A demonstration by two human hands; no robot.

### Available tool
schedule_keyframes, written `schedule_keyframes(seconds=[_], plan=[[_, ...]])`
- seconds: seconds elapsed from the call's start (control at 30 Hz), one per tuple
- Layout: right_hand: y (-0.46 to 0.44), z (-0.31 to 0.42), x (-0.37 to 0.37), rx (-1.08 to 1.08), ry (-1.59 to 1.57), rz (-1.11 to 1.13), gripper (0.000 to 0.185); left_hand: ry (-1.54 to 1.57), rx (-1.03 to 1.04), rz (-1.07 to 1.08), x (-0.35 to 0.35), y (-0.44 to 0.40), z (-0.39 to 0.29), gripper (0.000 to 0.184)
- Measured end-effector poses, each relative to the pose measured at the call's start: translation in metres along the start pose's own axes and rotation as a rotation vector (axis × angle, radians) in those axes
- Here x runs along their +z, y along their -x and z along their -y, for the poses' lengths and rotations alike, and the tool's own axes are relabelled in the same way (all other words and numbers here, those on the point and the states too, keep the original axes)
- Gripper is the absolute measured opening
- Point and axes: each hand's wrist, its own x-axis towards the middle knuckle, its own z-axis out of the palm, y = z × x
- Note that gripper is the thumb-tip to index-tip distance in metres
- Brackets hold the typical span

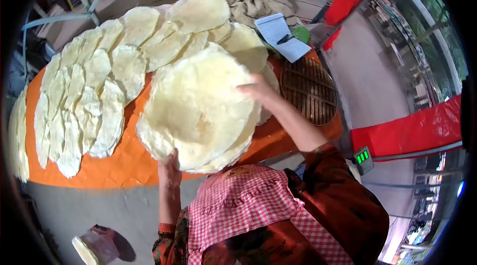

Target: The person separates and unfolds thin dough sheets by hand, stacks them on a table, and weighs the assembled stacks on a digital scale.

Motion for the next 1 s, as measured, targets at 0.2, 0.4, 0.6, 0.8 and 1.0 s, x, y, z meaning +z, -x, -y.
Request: schedule_keyframes(seconds=[0.2,0.4,0.6,0.8,1.0], plan=[[-0.043,-0.071,-0.037,0.129,0.326,0.026,0.043,0.050,-0.109,-0.132,-0.015,-0.020,0.059,0.051],[-0.003,-0.095,0.045,-0.482,0.647,-0.207,0.035,-0.038,-0.149,-0.008,-0.034,-0.009,0.059,0.051],[0.070,-0.073,0.177,-0.826,0.762,0.380,0.046,0.511,-0.190,0.090,-0.010,0.008,0.027,0.064],[0.064,-0.092,0.184,-0.706,0.706,0.464,0.041,0.557,-0.270,0.052,-0.026,0.011,0.031,0.058],[0.053,-0.078,0.183,-0.468,0.837,0.449,0.019,0.403,-0.289,0.076,-0.042,-0.002,0.045,0.049]])
